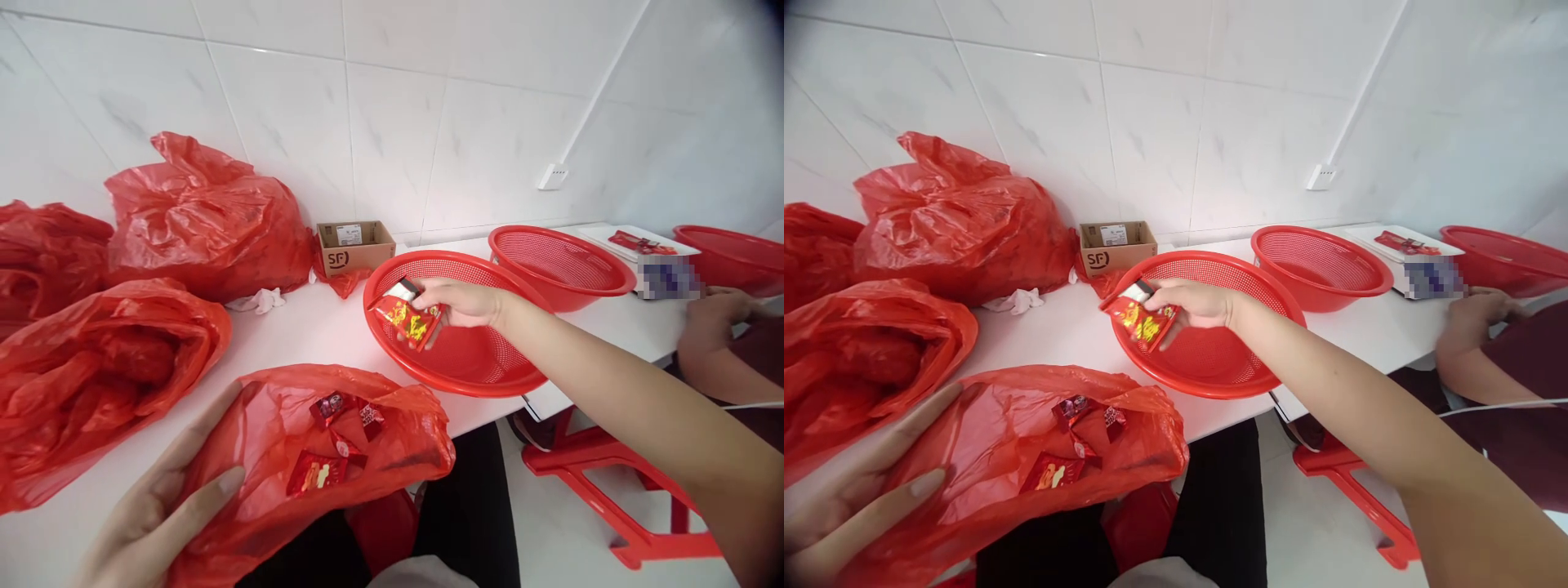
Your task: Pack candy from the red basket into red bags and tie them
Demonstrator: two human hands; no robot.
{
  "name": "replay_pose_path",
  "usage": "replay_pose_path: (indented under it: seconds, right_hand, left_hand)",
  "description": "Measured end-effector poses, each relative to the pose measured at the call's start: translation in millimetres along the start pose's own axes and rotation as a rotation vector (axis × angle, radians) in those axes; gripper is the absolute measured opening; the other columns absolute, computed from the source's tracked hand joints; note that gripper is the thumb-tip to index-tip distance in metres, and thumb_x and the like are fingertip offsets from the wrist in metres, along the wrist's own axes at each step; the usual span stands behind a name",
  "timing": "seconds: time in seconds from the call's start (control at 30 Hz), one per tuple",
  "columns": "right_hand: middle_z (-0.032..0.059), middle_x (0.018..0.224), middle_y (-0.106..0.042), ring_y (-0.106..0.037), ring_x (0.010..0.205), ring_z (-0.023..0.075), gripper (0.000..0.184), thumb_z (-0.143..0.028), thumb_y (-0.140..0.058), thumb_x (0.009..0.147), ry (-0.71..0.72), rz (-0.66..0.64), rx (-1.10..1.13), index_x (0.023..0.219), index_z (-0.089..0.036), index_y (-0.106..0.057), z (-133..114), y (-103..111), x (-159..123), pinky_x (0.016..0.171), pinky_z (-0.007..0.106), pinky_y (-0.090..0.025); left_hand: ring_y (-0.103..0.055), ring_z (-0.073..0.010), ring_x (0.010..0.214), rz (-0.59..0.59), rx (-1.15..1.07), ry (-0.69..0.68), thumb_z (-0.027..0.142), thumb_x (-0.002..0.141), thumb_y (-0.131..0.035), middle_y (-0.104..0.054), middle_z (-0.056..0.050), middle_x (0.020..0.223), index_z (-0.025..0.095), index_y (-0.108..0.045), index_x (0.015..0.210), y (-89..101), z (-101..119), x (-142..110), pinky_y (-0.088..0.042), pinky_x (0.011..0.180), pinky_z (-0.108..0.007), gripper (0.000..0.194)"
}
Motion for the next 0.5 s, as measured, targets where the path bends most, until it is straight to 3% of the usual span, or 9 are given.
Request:
replay_pose_path:
  seconds: [0.07, 0.13, 0.27, 0.37, 0.5]
  right_hand:
    - [0.0040, 0.099, -0.068, -0.067, 0.081, 0.0140, 0.032, -0.035, -0.063, 0.086, 0.089, -0.075, 0.141, 0.112, -0.019, -0.054, -15.5, -41.8, -4.3, 0.070, 0.028, -0.058]
    - [0.0031, 0.099, -0.067, -0.066, 0.084, 0.0129, 0.033, -0.035, -0.069, 0.083, 0.113, -0.069, 0.077, 0.108, -0.018, -0.057, -21.6, -81.1, -4.2, 0.076, 0.027, -0.055]
    - [0.0067, 0.091, -0.069, -0.063, 0.078, 0.0173, 0.032, -0.044, -0.065, 0.085, 0.056, -0.054, -0.490, 0.099, -0.015, -0.064, -7.6, -140.8, 7.4, 0.068, 0.028, -0.048]
    - [0.0139, 0.099, -0.069, -0.064, 0.081, 0.0213, 0.026, -0.027, -0.050, 0.094, 0.140, 0.056, -0.876, 0.110, -0.012, -0.062, -2.3, -151.0, 16.7, 0.065, 0.030, -0.045]
    - [0.0123, 0.101, -0.069, -0.064, 0.085, 0.0203, 0.027, -0.011, -0.047, 0.092, 0.307, 0.185, -1.033, 0.115, -0.015, -0.063, -14.7, -138.8, 5.5, 0.070, 0.031, -0.048]
  left_hand:
    - [-0.071, -0.0364, 0.099, -0.044, -0.104, 0.029, 0.037, 0.044, -0.089, -0.070, -0.001, 0.123, 0.041, -0.063, 0.128, -8.7, 0.6, -2.9, -0.062, 0.062, -0.027, 0.088]
    - [-0.070, -0.0361, 0.103, -0.068, -0.179, 0.022, 0.033, 0.045, -0.089, -0.063, 0.000, 0.135, 0.040, -0.063, 0.128, -15.5, 4.0, -6.2, -0.062, 0.068, -0.029, 0.087]
    - [-0.069, -0.0343, 0.105, -0.083, -0.188, -0.021, 0.031, 0.049, -0.088, -0.056, -0.001, 0.143, 0.038, -0.064, 0.128, -20.3, 10.7, -10.8, -0.061, 0.071, -0.029, 0.083]
    - [-0.065, -0.0347, 0.112, -0.086, -0.166, -0.028, 0.030, 0.050, -0.088, -0.055, 0.000, 0.144, 0.038, -0.060, 0.131, -13.4, 11.8, -9.5, -0.060, 0.074, -0.027, 0.087]
    - [-0.043, -0.0333, 0.136, -0.024, -0.054, -0.150, 0.025, 0.049, -0.089, -0.052, 0.006, 0.147, 0.036, -0.062, 0.130, 14.4, 21.1, -3.1, -0.057, 0.076, -0.016, 0.087]
Point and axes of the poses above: each hand's wrist, its own x-axis towards the middle knuckle, its own y-axis out of the back of the hand, z = x × y, the point moved 7 cm from there along x, towards the middle knuckle
